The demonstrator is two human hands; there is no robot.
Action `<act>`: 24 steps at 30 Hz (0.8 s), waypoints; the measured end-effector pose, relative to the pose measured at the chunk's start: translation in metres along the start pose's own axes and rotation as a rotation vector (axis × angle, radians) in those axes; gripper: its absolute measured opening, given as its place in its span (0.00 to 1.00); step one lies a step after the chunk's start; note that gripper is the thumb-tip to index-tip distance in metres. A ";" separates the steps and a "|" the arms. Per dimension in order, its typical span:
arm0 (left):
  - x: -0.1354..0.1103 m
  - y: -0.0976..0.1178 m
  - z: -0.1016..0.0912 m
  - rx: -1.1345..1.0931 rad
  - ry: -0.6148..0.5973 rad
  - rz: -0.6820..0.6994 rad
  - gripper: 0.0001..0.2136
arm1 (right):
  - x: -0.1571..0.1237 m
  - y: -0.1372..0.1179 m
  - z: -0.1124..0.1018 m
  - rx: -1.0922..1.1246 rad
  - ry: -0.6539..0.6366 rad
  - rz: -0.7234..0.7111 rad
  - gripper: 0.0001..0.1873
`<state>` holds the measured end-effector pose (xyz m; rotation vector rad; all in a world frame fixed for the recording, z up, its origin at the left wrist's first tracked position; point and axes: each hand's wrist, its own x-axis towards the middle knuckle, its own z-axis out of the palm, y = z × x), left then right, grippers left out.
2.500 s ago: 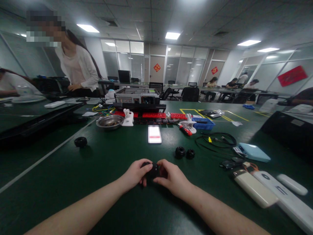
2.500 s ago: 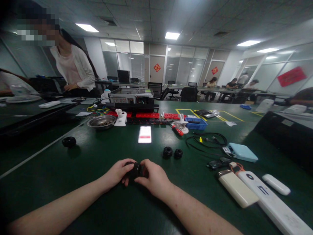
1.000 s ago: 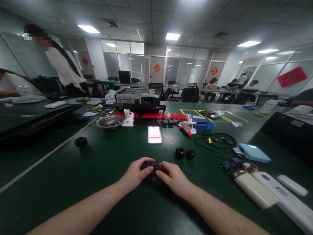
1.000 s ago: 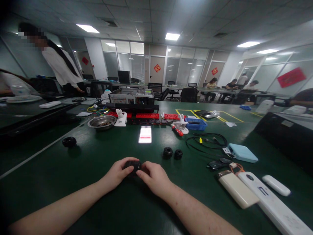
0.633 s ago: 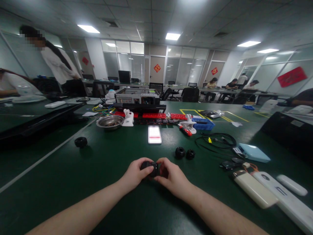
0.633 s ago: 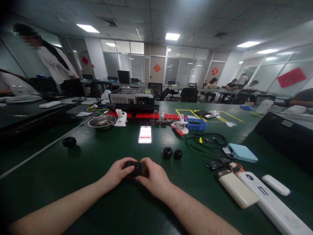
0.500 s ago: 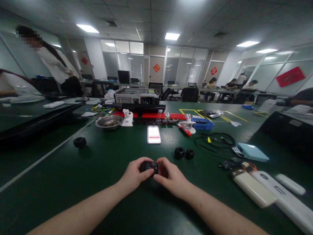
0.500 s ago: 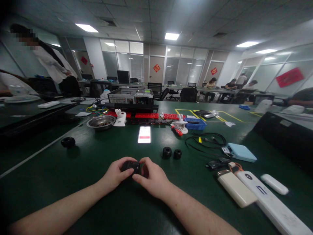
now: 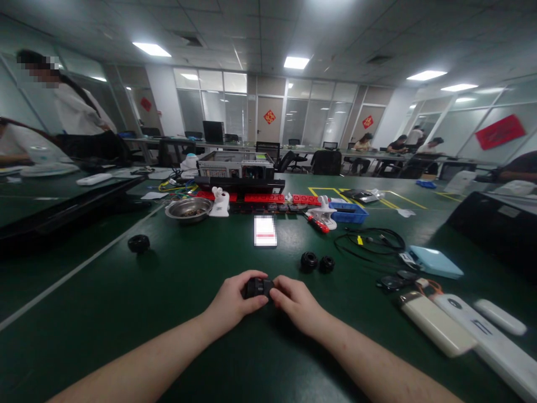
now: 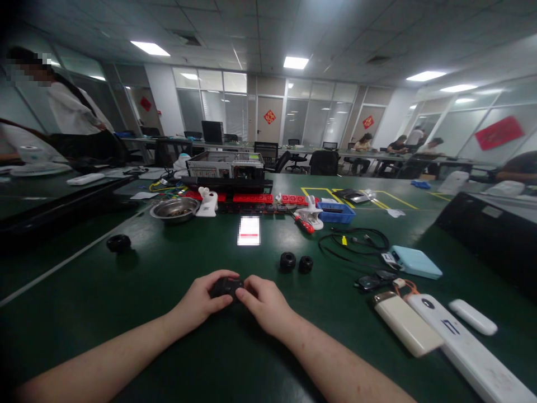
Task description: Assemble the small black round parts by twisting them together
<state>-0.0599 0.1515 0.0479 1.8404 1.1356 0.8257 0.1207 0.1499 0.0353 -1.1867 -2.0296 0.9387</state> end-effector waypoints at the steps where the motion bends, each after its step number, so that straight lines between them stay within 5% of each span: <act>1: 0.001 -0.003 0.000 -0.034 -0.005 -0.002 0.17 | 0.000 -0.001 0.000 -0.009 0.015 -0.006 0.10; 10: 0.008 -0.013 0.006 -0.329 -0.097 -0.219 0.17 | -0.004 -0.009 -0.002 -0.026 0.004 -0.025 0.18; 16: 0.006 -0.009 0.006 -0.394 -0.058 -0.160 0.16 | -0.007 -0.008 -0.003 -0.084 0.025 -0.013 0.13; 24: 0.000 0.002 0.004 -0.071 0.036 -0.047 0.16 | 0.000 0.001 0.001 0.061 -0.048 0.053 0.20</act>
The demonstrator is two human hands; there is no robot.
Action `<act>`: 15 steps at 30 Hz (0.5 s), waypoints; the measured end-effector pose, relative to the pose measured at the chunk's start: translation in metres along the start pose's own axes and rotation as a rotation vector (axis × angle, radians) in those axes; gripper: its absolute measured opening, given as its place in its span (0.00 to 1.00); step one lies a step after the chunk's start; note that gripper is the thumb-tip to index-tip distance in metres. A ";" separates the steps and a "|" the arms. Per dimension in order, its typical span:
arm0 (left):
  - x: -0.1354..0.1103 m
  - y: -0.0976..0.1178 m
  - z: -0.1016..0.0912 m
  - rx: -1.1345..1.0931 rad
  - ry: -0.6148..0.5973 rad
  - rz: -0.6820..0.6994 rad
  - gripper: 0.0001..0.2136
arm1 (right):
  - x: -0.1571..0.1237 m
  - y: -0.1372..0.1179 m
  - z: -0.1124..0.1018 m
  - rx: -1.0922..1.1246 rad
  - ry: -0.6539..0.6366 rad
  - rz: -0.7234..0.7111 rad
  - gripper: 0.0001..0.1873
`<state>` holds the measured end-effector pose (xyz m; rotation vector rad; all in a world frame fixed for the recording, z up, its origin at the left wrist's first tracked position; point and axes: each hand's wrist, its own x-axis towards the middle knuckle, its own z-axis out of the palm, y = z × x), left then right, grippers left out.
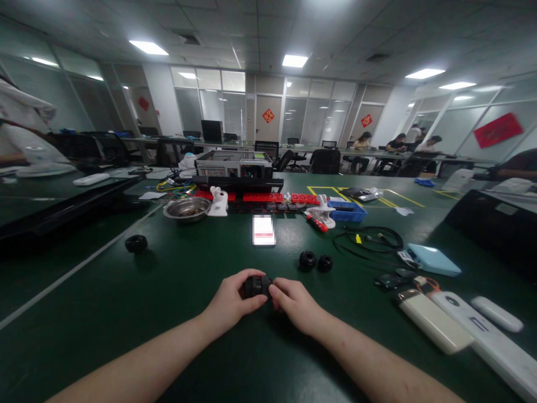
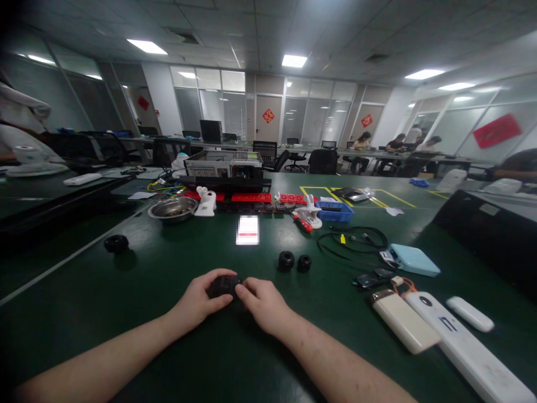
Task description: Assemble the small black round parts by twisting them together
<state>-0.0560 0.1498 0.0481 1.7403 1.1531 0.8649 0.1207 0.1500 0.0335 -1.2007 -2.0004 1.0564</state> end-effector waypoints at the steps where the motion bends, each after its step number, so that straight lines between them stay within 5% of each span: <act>1: 0.000 0.001 0.000 0.015 0.000 -0.001 0.16 | 0.000 0.000 0.000 -0.009 0.006 -0.001 0.18; 6: 0.003 -0.007 -0.003 -0.033 -0.027 0.000 0.16 | 0.001 -0.003 -0.001 -0.070 0.058 -0.020 0.10; 9: 0.008 -0.016 -0.002 -0.136 -0.059 -0.005 0.18 | 0.000 -0.004 -0.001 -0.065 0.072 -0.031 0.13; 15: 0.010 -0.016 0.001 -0.377 -0.159 -0.222 0.18 | -0.006 -0.009 -0.001 -0.149 0.084 -0.113 0.21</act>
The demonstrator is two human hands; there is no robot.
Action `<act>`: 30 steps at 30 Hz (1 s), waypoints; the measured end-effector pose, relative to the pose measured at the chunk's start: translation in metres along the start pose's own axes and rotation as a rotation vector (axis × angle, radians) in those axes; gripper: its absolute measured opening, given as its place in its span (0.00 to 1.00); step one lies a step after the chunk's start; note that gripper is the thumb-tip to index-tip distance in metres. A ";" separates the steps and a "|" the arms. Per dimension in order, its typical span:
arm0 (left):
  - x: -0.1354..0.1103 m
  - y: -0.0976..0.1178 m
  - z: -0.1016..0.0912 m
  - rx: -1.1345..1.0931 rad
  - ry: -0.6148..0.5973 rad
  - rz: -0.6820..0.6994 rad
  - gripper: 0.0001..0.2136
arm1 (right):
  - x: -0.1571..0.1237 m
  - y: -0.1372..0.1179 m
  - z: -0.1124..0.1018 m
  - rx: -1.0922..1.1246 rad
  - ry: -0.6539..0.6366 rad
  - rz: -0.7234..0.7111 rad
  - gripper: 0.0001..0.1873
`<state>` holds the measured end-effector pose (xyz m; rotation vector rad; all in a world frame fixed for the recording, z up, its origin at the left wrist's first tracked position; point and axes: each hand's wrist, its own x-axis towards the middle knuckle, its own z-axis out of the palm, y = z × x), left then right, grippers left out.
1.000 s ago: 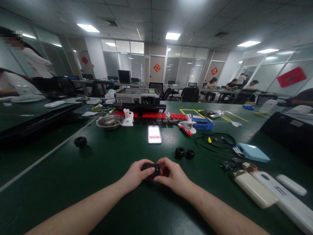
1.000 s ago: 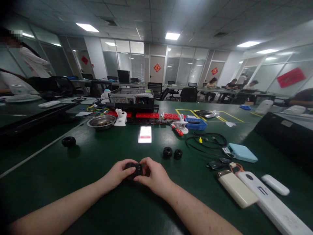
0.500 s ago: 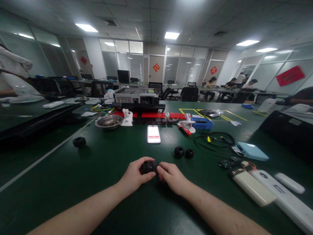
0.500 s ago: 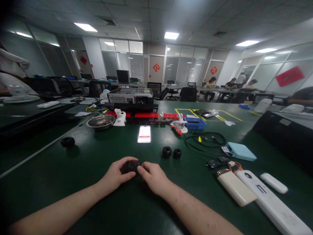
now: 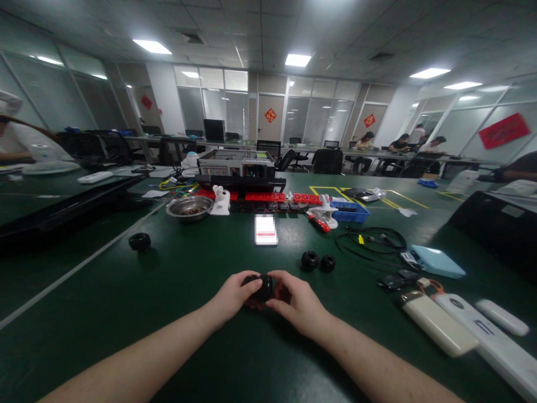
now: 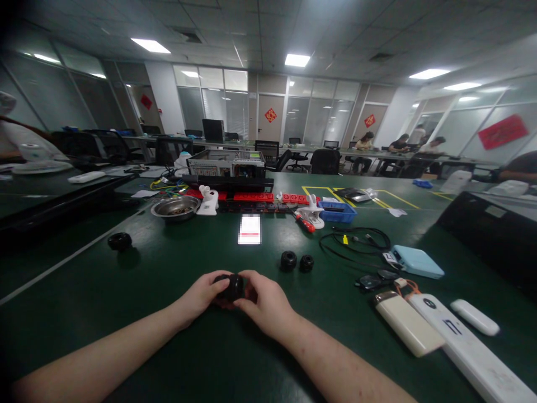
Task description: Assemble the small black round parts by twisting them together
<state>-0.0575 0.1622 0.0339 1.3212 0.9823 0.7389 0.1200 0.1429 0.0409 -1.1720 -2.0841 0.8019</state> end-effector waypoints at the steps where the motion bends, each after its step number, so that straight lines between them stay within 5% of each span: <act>1: -0.002 0.002 0.001 0.027 0.022 0.030 0.17 | -0.001 0.000 0.000 -0.010 0.000 -0.001 0.22; 7: -0.017 0.018 0.007 0.508 0.150 0.267 0.16 | 0.001 0.004 0.000 0.062 -0.016 0.048 0.15; 11: -0.020 0.019 0.009 0.639 0.154 0.325 0.18 | 0.004 0.006 0.001 0.104 -0.031 0.116 0.20; 15: -0.020 0.020 0.007 0.631 0.136 0.293 0.18 | 0.005 0.005 0.002 0.098 -0.063 0.144 0.21; 20: -0.016 0.019 0.004 0.495 0.093 0.245 0.18 | 0.005 0.005 0.001 0.056 -0.023 0.082 0.10; 25: -0.004 0.004 0.003 0.121 -0.007 0.085 0.20 | 0.002 0.000 -0.002 0.018 -0.044 0.045 0.21; 30: -0.006 0.005 0.003 0.309 0.080 0.191 0.14 | -0.002 -0.005 -0.002 -0.085 -0.006 0.031 0.25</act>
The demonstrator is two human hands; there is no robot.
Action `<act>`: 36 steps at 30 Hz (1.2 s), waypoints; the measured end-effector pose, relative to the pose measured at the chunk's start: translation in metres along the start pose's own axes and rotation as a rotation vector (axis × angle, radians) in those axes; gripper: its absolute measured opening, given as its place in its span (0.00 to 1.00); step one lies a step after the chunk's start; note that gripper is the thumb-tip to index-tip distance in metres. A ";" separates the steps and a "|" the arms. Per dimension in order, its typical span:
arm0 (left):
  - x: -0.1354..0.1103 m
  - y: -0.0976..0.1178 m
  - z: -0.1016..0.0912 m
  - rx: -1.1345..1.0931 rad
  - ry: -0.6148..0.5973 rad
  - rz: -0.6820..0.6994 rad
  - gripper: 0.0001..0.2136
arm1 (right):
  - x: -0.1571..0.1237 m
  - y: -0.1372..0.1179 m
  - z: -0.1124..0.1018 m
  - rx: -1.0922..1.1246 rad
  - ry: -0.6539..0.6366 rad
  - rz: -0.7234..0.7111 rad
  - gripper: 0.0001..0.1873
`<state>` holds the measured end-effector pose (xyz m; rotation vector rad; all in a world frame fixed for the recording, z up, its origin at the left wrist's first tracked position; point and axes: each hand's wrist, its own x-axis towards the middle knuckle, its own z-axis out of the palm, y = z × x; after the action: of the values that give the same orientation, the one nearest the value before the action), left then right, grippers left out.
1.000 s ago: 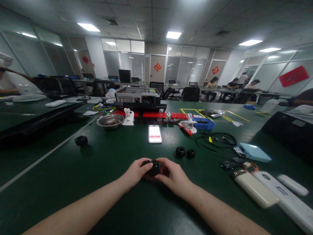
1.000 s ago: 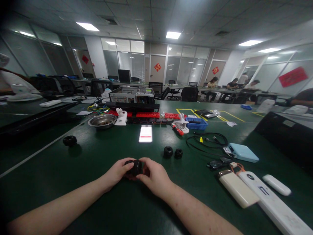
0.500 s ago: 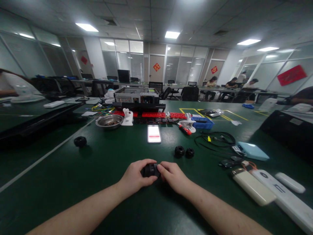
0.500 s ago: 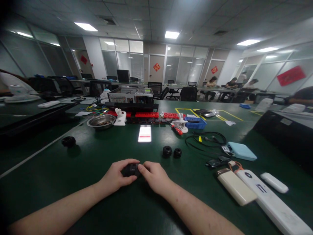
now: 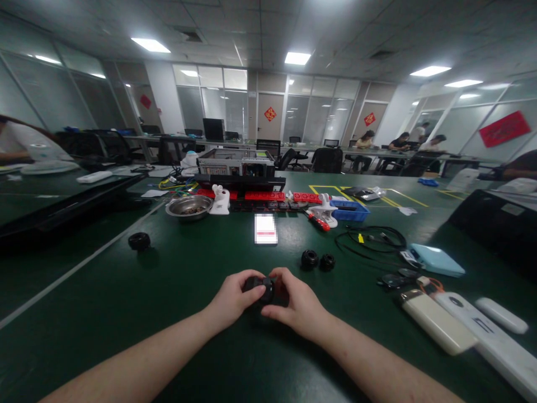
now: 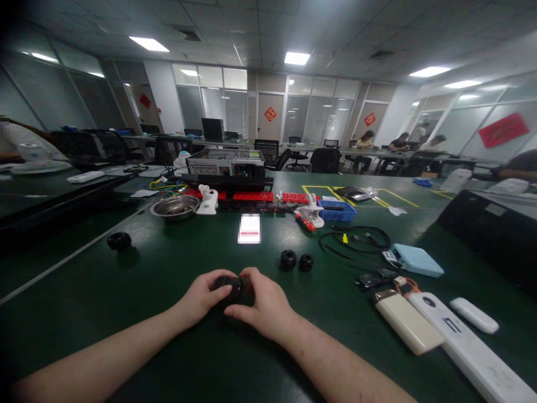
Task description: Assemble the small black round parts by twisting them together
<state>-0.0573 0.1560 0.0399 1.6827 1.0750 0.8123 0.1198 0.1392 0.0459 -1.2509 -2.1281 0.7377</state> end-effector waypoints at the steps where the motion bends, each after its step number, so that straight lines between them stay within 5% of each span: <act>1: -0.001 0.002 -0.001 0.062 0.031 0.023 0.13 | 0.000 0.000 0.000 -0.003 0.010 0.009 0.23; 4: -0.005 0.008 -0.003 0.181 0.109 0.069 0.13 | 0.003 0.003 0.001 0.027 0.002 0.054 0.12; 7: -0.007 0.011 -0.004 0.240 0.156 0.101 0.13 | 0.006 0.008 0.003 0.101 -0.030 0.064 0.20; 14: -0.007 0.013 -0.007 0.258 0.102 0.111 0.16 | 0.006 0.012 0.005 0.207 -0.046 0.021 0.21; 18: -0.002 0.004 -0.009 0.164 0.048 0.096 0.19 | 0.007 0.012 0.003 0.189 -0.039 0.004 0.11; 26: 0.009 -0.006 -0.003 -0.304 -0.057 -0.282 0.15 | 0.005 0.006 0.000 0.057 -0.050 0.000 0.17; 31: 0.002 0.002 -0.005 -0.063 0.044 -0.089 0.16 | 0.007 0.012 0.003 0.191 -0.014 0.040 0.13; 36: -0.007 0.012 -0.005 0.309 0.093 0.118 0.18 | 0.011 0.025 0.014 0.460 -0.060 0.174 0.30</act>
<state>-0.0613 0.1498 0.0526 1.9990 1.2228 0.8378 0.1203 0.1567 0.0205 -1.1740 -1.7650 1.2694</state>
